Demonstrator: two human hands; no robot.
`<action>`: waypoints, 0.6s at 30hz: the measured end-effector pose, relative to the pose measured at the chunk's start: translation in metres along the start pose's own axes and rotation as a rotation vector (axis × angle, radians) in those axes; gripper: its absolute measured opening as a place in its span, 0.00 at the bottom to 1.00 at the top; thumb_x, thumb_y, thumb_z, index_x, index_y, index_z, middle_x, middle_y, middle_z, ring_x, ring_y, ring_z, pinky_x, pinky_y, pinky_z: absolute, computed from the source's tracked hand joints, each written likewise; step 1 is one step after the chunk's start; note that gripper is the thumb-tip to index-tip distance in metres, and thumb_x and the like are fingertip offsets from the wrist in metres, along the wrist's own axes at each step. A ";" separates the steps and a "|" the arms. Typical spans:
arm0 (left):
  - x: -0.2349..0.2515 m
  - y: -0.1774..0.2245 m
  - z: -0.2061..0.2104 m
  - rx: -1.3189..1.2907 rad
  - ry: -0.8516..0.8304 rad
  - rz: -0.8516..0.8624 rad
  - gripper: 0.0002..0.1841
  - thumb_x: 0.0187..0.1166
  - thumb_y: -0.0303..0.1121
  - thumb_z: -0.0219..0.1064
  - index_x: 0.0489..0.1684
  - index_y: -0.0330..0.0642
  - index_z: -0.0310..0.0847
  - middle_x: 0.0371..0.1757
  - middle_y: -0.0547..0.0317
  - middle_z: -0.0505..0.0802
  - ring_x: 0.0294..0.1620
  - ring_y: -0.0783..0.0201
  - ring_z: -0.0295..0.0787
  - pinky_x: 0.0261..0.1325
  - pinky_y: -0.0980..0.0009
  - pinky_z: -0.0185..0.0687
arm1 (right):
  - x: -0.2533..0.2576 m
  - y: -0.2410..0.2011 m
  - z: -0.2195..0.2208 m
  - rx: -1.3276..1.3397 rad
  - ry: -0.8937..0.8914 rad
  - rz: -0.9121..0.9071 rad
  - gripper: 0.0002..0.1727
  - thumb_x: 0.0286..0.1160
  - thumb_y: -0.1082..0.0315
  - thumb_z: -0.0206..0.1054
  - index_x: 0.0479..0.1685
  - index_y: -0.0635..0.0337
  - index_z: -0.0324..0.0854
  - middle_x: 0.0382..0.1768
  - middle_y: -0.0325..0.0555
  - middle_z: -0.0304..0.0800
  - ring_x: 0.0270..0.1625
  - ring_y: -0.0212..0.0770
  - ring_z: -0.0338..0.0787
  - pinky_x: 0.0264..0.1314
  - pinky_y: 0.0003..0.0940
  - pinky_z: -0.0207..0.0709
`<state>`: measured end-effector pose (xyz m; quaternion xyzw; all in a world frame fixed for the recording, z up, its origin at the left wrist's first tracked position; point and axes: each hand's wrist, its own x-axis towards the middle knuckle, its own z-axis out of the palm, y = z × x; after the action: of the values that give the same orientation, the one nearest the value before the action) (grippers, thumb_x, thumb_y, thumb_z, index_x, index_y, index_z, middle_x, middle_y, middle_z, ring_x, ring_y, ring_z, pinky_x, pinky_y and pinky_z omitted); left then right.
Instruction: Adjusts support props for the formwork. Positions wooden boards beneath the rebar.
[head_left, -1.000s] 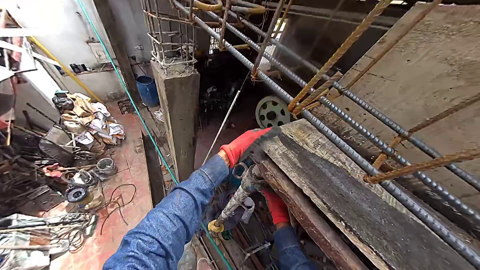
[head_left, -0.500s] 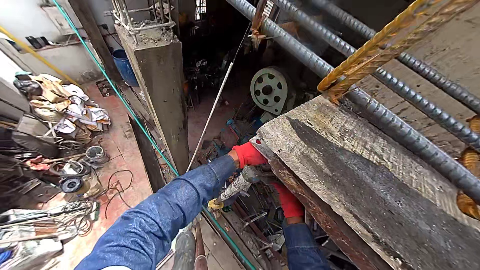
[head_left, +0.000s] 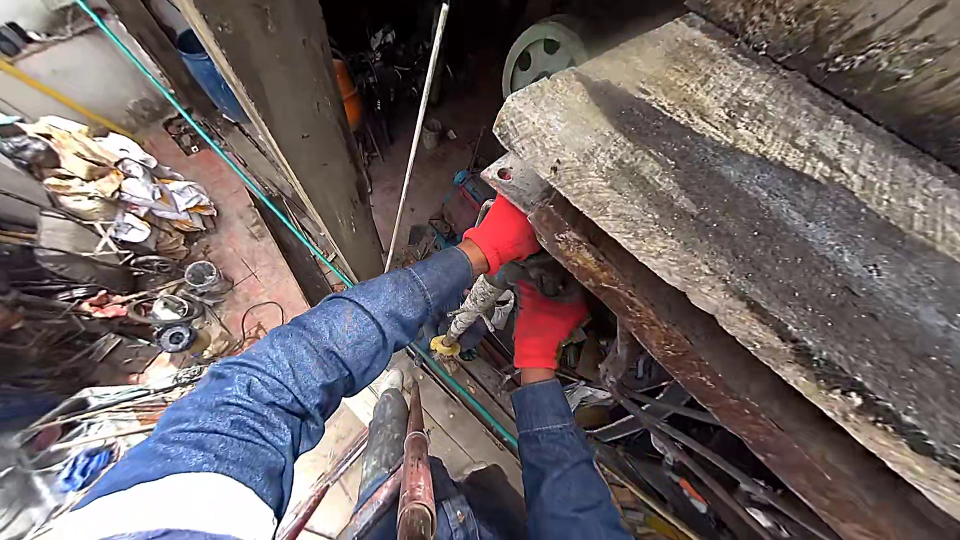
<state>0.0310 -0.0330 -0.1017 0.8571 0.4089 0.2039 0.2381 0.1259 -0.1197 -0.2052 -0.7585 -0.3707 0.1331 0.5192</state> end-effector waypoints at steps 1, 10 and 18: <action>-0.002 0.001 0.002 0.000 0.017 0.002 0.18 0.77 0.30 0.71 0.59 0.24 0.86 0.63 0.30 0.89 0.73 0.38 0.81 0.81 0.48 0.63 | -0.002 -0.001 0.001 -0.005 0.011 0.022 0.40 0.52 0.66 0.88 0.68 0.76 0.76 0.62 0.67 0.87 0.69 0.54 0.86 0.76 0.50 0.75; -0.014 -0.003 -0.009 -0.140 0.029 0.037 0.17 0.78 0.28 0.70 0.59 0.24 0.86 0.61 0.32 0.91 0.69 0.44 0.85 0.77 0.54 0.69 | 0.004 0.005 -0.027 -0.013 -0.256 -0.018 0.37 0.61 0.67 0.82 0.71 0.76 0.74 0.61 0.66 0.86 0.65 0.51 0.87 0.72 0.50 0.77; -0.003 -0.006 0.019 -0.042 0.169 0.078 0.17 0.73 0.30 0.72 0.55 0.24 0.88 0.59 0.31 0.92 0.69 0.39 0.84 0.78 0.50 0.66 | 0.010 0.020 -0.014 -0.040 -0.138 -0.110 0.36 0.56 0.68 0.84 0.65 0.80 0.77 0.58 0.70 0.88 0.64 0.55 0.88 0.72 0.51 0.77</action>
<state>0.0355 -0.0366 -0.1209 0.8470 0.3893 0.2930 0.2124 0.1496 -0.1260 -0.2154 -0.7361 -0.4493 0.1491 0.4838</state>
